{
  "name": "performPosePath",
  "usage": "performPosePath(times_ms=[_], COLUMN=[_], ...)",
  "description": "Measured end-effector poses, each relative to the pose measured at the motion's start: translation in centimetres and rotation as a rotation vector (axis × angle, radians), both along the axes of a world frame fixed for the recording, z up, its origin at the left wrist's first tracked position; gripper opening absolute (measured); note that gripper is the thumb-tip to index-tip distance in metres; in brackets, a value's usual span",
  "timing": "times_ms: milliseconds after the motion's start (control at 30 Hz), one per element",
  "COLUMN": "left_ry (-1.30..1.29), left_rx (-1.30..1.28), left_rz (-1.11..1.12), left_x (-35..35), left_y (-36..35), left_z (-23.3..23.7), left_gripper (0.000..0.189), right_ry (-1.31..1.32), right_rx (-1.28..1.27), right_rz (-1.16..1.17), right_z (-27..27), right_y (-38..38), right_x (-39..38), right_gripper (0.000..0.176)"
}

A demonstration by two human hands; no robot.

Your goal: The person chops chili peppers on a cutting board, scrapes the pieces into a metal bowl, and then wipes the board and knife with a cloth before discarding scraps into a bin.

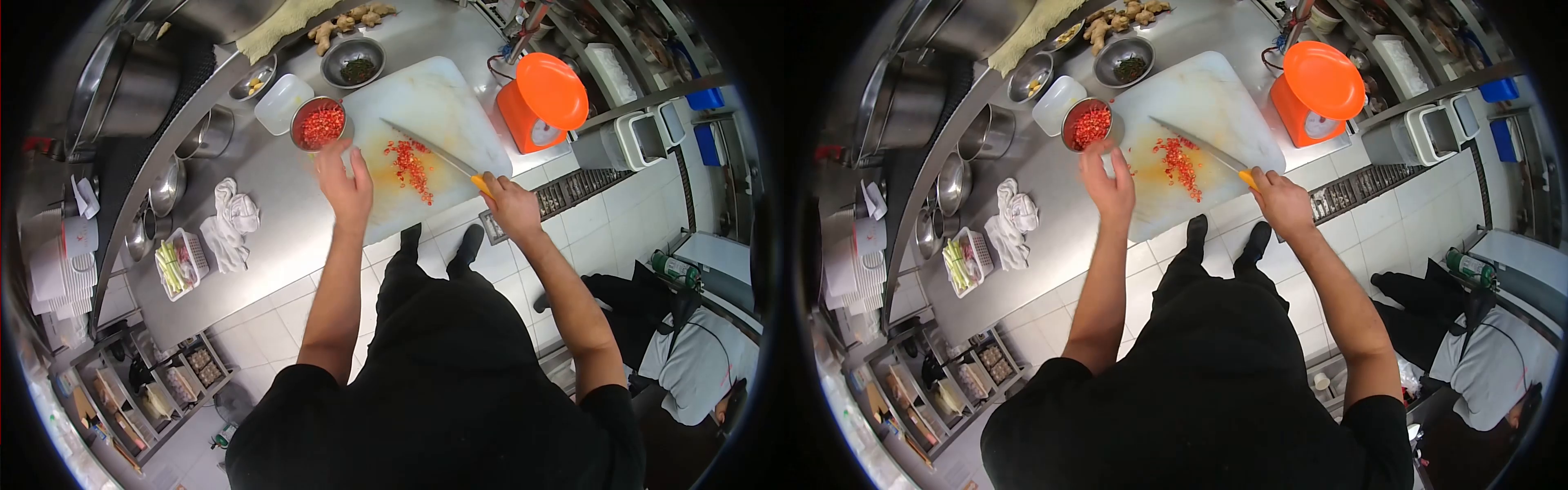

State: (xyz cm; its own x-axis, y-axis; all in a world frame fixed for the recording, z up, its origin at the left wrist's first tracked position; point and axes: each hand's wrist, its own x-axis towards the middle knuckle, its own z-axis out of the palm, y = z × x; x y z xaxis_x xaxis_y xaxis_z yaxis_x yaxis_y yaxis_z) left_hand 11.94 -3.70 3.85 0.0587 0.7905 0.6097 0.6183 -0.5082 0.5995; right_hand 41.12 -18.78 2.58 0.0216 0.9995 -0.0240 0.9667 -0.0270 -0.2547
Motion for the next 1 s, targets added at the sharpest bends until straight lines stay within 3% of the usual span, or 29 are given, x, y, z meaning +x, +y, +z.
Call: performPosePath(times_ms=[133,300,567,700,833,933,1000], left_ry=[-0.038,-0.032,-0.117,-0.161,-0.281,-0.208,0.038], left_rx=[-0.26,-0.349,-0.386,-0.421,-0.434,-0.403,-0.34], left_rz=[0.035,0.113,-0.009,-0.143,-0.161,-0.16,-0.131], left_x=[-0.6,-0.2,2.6,3.8,3.0,2.1,2.2], left_y=[-3.4,-2.4,-0.8,-1.2,-2.0,-0.9,0.1], left_z=[-4.2,-7.2,-7.5,-7.2,-6.9,-6.6,-6.6], left_gripper=[0.035,0.046,0.044,0.043,0.042,0.044,0.045], right_ry=[0.002,0.04,0.01,0.106,0.275,0.378,0.481], right_rx=[0.059,0.152,0.144,0.093,0.029,0.017,-0.009], right_rz=[0.082,0.105,-0.094,-0.073,-0.242,-0.373,-0.454], right_z=[-0.5,0.1,-0.3,-0.2,0.2,0.0,0.2], right_y=[-1.2,-2.2,-3.5,-5.0,-6.9,-8.6,-9.9], right_x=[0.6,1.0,0.4,-1.9,-3.4,-3.3,-2.9], right_gripper=[0.04,0.042,0.041,0.042,0.035,0.034,0.032])
